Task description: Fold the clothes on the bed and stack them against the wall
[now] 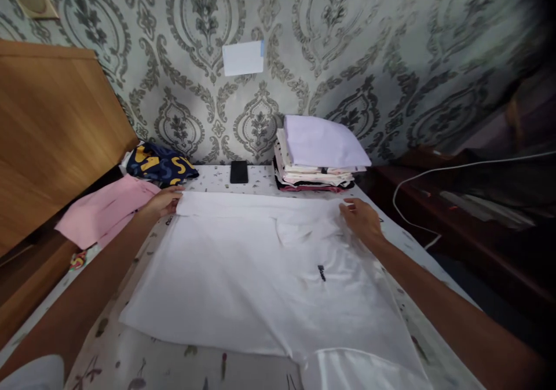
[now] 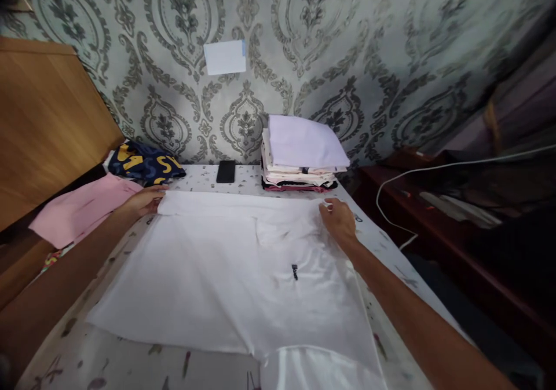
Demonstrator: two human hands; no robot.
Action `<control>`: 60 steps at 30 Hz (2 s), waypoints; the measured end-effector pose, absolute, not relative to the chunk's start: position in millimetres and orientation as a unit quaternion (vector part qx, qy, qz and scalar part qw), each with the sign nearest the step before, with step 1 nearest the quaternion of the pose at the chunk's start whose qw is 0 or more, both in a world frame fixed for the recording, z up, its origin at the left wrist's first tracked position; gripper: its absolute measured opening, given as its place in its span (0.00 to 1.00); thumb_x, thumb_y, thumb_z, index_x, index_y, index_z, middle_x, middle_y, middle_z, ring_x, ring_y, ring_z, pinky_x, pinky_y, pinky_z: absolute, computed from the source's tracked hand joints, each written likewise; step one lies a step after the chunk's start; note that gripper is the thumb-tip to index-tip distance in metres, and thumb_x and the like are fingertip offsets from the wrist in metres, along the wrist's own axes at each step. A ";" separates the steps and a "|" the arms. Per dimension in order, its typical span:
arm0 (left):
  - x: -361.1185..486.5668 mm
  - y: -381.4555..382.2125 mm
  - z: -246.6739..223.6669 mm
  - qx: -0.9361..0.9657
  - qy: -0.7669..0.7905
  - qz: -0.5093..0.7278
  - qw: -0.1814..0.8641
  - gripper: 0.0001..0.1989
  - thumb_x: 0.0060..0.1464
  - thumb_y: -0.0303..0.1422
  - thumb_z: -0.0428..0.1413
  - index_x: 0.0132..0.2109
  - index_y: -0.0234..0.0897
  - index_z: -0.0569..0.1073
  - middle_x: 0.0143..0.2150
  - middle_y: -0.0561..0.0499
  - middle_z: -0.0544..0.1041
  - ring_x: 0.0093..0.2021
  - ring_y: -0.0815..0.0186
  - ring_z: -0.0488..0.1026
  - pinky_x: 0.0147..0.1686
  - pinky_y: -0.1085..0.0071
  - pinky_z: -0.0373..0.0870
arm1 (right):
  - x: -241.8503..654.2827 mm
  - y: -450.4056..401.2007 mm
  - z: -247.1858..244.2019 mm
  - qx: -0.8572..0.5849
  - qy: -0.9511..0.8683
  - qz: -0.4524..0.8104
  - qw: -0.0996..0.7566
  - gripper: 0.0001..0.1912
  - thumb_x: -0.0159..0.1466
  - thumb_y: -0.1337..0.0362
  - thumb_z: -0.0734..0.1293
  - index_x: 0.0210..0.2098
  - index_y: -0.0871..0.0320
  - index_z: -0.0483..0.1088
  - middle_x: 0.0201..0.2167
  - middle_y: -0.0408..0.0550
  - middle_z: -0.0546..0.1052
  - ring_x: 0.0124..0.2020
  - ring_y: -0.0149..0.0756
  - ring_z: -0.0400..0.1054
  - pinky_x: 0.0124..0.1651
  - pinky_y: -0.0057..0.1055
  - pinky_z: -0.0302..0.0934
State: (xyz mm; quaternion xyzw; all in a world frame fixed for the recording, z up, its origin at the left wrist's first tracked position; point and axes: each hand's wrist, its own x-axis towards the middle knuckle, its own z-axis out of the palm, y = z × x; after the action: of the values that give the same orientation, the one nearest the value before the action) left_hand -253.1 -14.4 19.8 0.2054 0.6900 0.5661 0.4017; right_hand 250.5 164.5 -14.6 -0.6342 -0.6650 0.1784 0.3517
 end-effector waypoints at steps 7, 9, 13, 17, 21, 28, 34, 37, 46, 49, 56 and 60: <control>-246.1 -41.7 29.3 0.301 0.728 0.463 0.406 0.28 0.36 0.22 0.67 0.48 0.38 0.73 0.31 0.56 0.71 0.22 0.69 0.73 0.22 0.74 0.70 | 241.2 96.0 -23.6 -0.384 -0.888 0.062 0.246 0.19 0.65 0.53 0.64 0.52 0.53 0.73 0.50 0.55 0.76 0.54 0.50 0.69 0.56 0.46 0.62; -241.4 -46.2 31.4 0.316 0.754 0.426 0.386 0.32 0.35 0.20 0.65 0.51 0.39 0.71 0.30 0.57 0.69 0.23 0.67 0.75 0.19 0.76 0.65 | 238.8 85.8 -25.7 -0.365 -0.906 0.059 0.205 0.20 0.64 0.54 0.64 0.53 0.53 0.72 0.51 0.54 0.77 0.53 0.50 0.70 0.55 0.46 0.63; -238.5 -54.0 35.2 0.384 0.817 0.298 0.310 0.28 0.42 0.25 0.59 0.54 0.39 0.68 0.30 0.55 0.70 0.28 0.59 0.77 0.22 0.73 0.65 | 237.9 78.5 -21.6 -0.370 -0.913 0.055 0.162 0.15 0.65 0.62 0.62 0.48 0.57 0.74 0.47 0.55 0.78 0.49 0.48 0.70 0.52 0.42 0.63; -231.0 -58.2 35.7 0.528 0.836 0.141 0.047 0.20 0.50 0.32 0.53 0.51 0.36 0.71 0.43 0.42 0.76 0.47 0.47 0.76 0.43 0.57 0.73 | 238.3 75.4 -17.2 -0.378 -0.907 0.070 0.172 0.12 0.62 0.70 0.62 0.42 0.59 0.75 0.44 0.54 0.78 0.47 0.45 0.69 0.51 0.39 0.61; -178.5 -52.8 31.3 0.654 0.738 0.165 0.014 0.16 0.58 0.36 0.46 0.50 0.38 0.72 0.47 0.42 0.76 0.48 0.53 0.75 0.48 0.57 0.72 | 237.4 69.8 -21.1 -0.401 -0.886 0.093 0.214 0.11 0.60 0.74 0.61 0.38 0.59 0.73 0.44 0.54 0.78 0.48 0.45 0.69 0.51 0.40 0.60; -14.2 -31.3 15.0 0.840 0.498 0.187 0.110 0.14 0.63 0.36 0.49 0.53 0.40 0.70 0.52 0.44 0.73 0.53 0.56 0.69 0.53 0.59 0.67 | 242.5 41.8 -19.6 -0.356 -0.895 0.082 0.255 0.04 0.61 0.70 0.67 0.35 0.57 0.73 0.48 0.55 0.75 0.51 0.45 0.67 0.50 0.39 0.62; 41.4 0.4 8.0 0.859 0.500 0.092 0.050 0.16 0.61 0.29 0.50 0.56 0.37 0.69 0.52 0.42 0.72 0.53 0.52 0.67 0.50 0.55 0.64 | 263.0 24.7 -13.6 -0.372 -0.867 0.190 0.271 0.04 0.64 0.68 0.65 0.36 0.56 0.73 0.34 0.44 0.75 0.32 0.31 0.69 0.37 0.28 0.62; 39.4 8.5 12.8 0.861 0.501 0.075 0.046 0.14 0.60 0.23 0.46 0.48 0.38 0.72 0.45 0.44 0.74 0.49 0.53 0.69 0.47 0.57 0.63 | 273.4 30.9 -11.1 -0.453 -0.832 0.176 0.270 0.14 0.63 0.64 0.67 0.49 0.55 0.72 0.40 0.46 0.74 0.33 0.32 0.69 0.39 0.30 0.63; 30.0 8.9 20.0 0.843 0.509 0.125 0.125 0.20 0.54 0.28 0.52 0.55 0.38 0.66 0.49 0.45 0.71 0.50 0.55 0.68 0.48 0.60 0.66 | 272.9 40.4 -1.8 -0.462 -0.839 0.204 0.200 0.03 0.61 0.71 0.67 0.34 0.58 0.72 0.41 0.46 0.72 0.31 0.29 0.66 0.36 0.28 0.58; 29.6 10.4 20.8 0.849 0.504 0.091 0.129 0.20 0.54 0.24 0.49 0.54 0.39 0.68 0.47 0.46 0.73 0.50 0.55 0.70 0.48 0.60 0.65 | 276.2 33.6 -0.1 -0.422 -0.846 0.237 0.223 0.06 0.59 0.74 0.66 0.32 0.57 0.70 0.32 0.42 0.72 0.29 0.28 0.63 0.34 0.26 0.56; 20.3 9.5 44.8 0.861 0.500 0.017 0.094 0.12 0.52 0.22 0.47 0.41 0.40 0.70 0.42 0.47 0.73 0.46 0.56 0.69 0.43 0.62 0.64 | 291.4 50.1 -0.3 -0.382 -0.795 0.390 0.264 0.08 0.64 0.60 0.65 0.36 0.58 0.73 0.26 0.41 0.72 0.27 0.29 0.64 0.29 0.25 0.57; 34.6 7.5 46.3 0.870 0.475 0.037 0.130 0.20 0.54 0.30 0.52 0.55 0.41 0.67 0.50 0.46 0.72 0.51 0.54 0.68 0.50 0.58 0.64 | 295.4 108.3 -0.3 -0.556 -0.754 0.216 0.276 0.11 0.61 0.69 0.63 0.42 0.58 0.73 0.33 0.44 0.77 0.31 0.32 0.68 0.35 0.27 0.61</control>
State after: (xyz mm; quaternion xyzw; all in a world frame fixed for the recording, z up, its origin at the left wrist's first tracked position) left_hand 34.6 7.5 46.3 0.8696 0.4751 0.0373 0.1295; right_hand 295.4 108.3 -0.3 -0.5563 -0.7537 0.2155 0.2757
